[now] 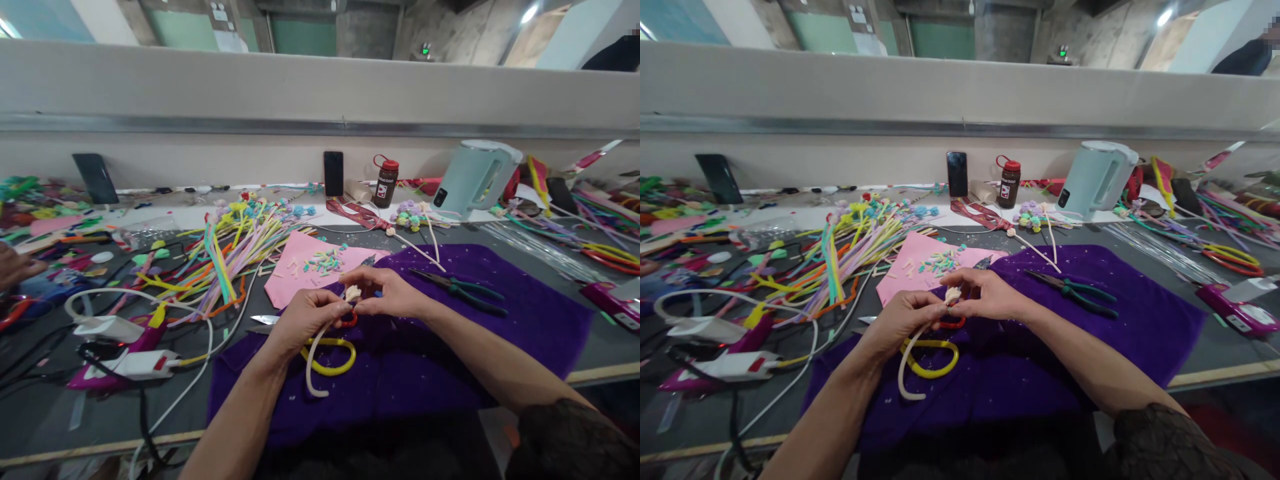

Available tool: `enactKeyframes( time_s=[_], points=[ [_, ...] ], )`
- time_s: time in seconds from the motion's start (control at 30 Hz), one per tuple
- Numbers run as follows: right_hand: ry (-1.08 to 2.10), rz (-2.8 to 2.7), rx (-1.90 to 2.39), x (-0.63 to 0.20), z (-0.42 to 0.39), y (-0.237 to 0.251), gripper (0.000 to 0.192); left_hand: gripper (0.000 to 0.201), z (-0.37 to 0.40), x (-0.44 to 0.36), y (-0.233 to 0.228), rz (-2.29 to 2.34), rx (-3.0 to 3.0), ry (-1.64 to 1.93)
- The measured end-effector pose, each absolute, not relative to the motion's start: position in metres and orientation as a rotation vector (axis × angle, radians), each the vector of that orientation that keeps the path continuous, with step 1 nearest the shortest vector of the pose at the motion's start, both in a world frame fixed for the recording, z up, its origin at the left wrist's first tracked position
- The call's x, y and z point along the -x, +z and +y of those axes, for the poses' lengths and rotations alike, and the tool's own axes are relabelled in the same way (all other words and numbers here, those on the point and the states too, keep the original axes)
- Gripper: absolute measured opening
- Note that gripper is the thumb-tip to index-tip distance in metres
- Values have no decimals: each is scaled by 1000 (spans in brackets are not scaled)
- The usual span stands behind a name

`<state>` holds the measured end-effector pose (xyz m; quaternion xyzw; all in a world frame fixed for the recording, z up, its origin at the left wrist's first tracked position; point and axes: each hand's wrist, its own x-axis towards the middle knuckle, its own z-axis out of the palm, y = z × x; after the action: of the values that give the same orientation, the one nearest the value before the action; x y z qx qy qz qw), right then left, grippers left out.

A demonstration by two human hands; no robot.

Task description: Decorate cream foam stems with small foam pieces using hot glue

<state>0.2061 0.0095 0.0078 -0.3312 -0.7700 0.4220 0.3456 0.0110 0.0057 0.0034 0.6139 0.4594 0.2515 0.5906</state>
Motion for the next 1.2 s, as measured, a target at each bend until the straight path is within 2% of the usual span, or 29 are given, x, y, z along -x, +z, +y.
enactKeyframes(
  time_s=[0.23,0.67,0.73,0.9,1.1,1.2],
  points=[
    [1166,-2040,833,-207,10,9,30,29,5,-12,4,1005,-1486,629],
    [1239,-2028,840,-205,9,8,25,25,6,-12,2,1003,-1502,628],
    [1238,-2025,830,-205,9,9,27,26,6,-12,2,1005,-1500,638],
    [1193,-1844,817,-208,13,8,54,28,8,-10,2,999,-1337,663],
    [1164,-1650,1019,-207,17,-1,25,28,11,-1,3,856,-1016,816],
    [1192,-1721,1060,-199,12,0,19,27,13,0,2,822,-918,881]
  ],
)
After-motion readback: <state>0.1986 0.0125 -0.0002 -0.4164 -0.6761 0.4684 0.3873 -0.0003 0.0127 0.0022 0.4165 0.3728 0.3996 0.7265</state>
